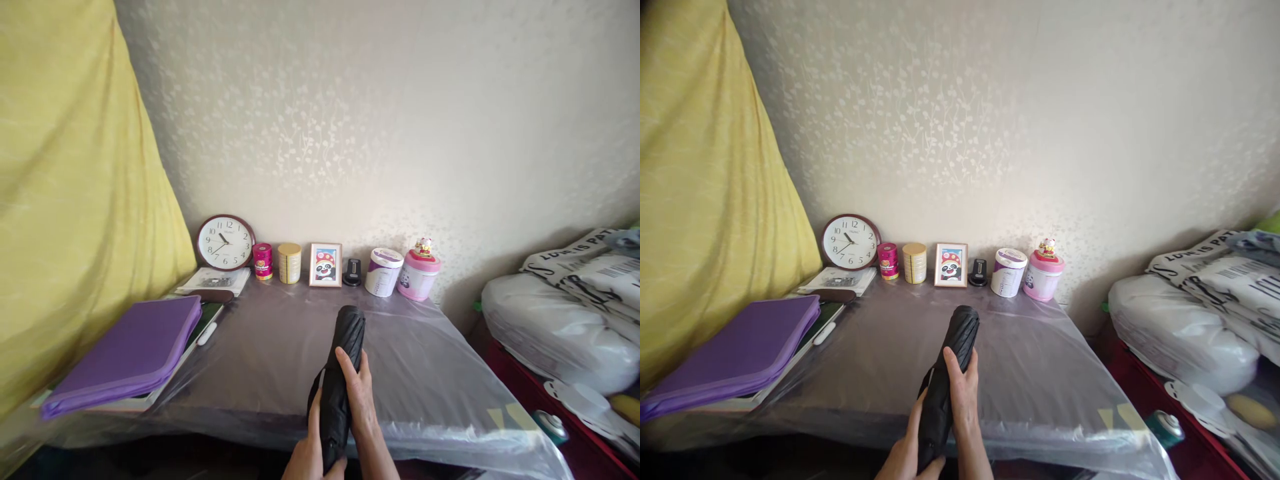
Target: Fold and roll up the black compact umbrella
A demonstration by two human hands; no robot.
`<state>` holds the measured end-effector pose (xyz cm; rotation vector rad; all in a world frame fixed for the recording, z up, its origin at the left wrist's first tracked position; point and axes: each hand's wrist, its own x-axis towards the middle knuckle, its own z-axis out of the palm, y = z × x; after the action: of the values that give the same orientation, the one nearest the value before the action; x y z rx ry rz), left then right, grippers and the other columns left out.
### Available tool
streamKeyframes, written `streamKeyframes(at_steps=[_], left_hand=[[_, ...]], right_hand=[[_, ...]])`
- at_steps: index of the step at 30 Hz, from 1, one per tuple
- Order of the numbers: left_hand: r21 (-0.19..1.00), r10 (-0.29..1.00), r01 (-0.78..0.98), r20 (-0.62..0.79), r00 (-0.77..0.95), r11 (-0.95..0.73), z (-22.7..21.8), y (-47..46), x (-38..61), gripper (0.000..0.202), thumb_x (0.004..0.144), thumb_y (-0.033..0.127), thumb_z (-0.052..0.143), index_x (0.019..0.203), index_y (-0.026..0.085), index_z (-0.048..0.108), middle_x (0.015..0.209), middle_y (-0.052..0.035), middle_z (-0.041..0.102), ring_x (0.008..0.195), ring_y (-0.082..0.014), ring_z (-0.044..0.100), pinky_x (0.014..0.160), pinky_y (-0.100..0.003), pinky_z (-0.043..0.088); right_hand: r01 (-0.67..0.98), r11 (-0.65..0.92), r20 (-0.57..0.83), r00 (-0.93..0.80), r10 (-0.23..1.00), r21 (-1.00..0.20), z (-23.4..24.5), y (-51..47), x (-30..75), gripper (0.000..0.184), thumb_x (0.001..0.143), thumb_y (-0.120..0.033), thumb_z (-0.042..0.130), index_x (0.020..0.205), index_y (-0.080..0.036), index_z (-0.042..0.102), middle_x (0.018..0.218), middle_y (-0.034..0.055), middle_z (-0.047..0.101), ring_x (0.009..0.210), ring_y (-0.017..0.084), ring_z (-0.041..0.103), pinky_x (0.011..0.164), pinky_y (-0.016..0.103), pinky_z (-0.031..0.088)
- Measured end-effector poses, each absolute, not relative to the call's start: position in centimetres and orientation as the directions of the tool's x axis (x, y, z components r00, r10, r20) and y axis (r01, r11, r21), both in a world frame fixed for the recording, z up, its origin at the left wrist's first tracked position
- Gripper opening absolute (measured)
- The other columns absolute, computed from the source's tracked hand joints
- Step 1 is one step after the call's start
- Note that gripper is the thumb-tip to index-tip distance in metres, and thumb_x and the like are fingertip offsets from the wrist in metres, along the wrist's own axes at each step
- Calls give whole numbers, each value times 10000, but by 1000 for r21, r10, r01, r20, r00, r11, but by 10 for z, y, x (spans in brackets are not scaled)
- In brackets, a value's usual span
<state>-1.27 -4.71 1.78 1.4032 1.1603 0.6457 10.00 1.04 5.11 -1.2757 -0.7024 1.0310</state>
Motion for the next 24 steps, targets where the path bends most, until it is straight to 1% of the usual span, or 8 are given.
streamKeyframes(at_steps=[3, 6, 9, 14, 16, 18, 21, 24], left_hand=[[953, 818, -35, -239, 524, 301, 30, -50, -13, 926, 649, 402, 606, 1386, 151, 105, 717, -5, 640, 598, -140, 590, 602, -237, 403], [888, 775, -159, -275, 568, 431, 31, -53, -8, 925, 595, 418, 643, 1345, 112, 197, 595, 35, 585, 529, -111, 525, 558, -222, 361], [884, 795, -48, -394, 462, 466, 22, -55, -3, 910, 604, 364, 643, 1357, 135, 186, 560, 64, 546, 525, -124, 531, 554, -226, 370], [922, 919, 271, -337, 205, 277, 7, -52, -9, 965, 607, 304, 650, 1395, 121, 125, 879, -66, 656, 866, -231, 631, 784, -271, 423], [895, 930, 373, -325, 174, 244, 7, -50, -13, 970, 613, 277, 643, 1399, 103, 100, 921, -98, 660, 925, -258, 625, 801, -280, 417], [904, 931, 375, -299, 209, 206, 10, -49, -17, 967, 626, 262, 634, 1400, 110, 76, 917, -95, 663, 925, -254, 627, 793, -275, 416], [965, 882, 147, -257, 395, 215, 20, -48, -20, 946, 655, 307, 630, 1393, 154, 58, 795, -22, 651, 752, -188, 632, 693, -254, 422], [927, 777, -120, -221, 590, 355, 29, -52, -18, 911, 657, 381, 628, 1372, 153, 112, 701, 21, 619, 567, -109, 547, 570, -219, 367]], right_hand=[[-328, -66, -182, 336, 924, -942, 59, 7, 99, 561, 626, -541, 668, 1064, -195, 603, 755, -7, 655, 676, 177, 608, 608, 262, 488], [-369, -94, -193, 241, 951, -925, 68, 3, 97, 535, 652, -546, 650, 1031, -172, 597, 667, -6, 628, 606, 169, 599, 544, 256, 475], [-287, -79, -149, 230, 962, -955, 72, 2, 96, 543, 651, -523, 663, 1044, -159, 574, 692, 11, 637, 608, 182, 604, 535, 272, 482], [-96, 20, -19, 382, 924, -995, 61, 7, 94, 510, 623, -440, 720, 1034, -183, 560, 847, 19, 657, 779, 196, 612, 662, 264, 497], [-127, 18, -33, 387, 922, -992, 56, 8, 93, 501, 633, -441, 714, 1035, -186, 556, 827, 12, 655, 747, 188, 608, 641, 261, 496], [-210, 2, -78, 373, 925, -978, 53, 8, 93, 507, 639, -452, 706, 1042, -183, 554, 785, 4, 647, 684, 176, 601, 595, 260, 494], [-350, -26, -150, 331, 932, -936, 53, 7, 95, 527, 634, -469, 707, 1041, -168, 562, 709, -7, 625, 603, 161, 587, 544, 258, 485], [-470, -98, -228, 230, 946, -877, 54, 6, 98, 539, 664, -514, 670, 1046, -149, 561, 665, 4, 620, 507, 146, 560, 481, 262, 465]])
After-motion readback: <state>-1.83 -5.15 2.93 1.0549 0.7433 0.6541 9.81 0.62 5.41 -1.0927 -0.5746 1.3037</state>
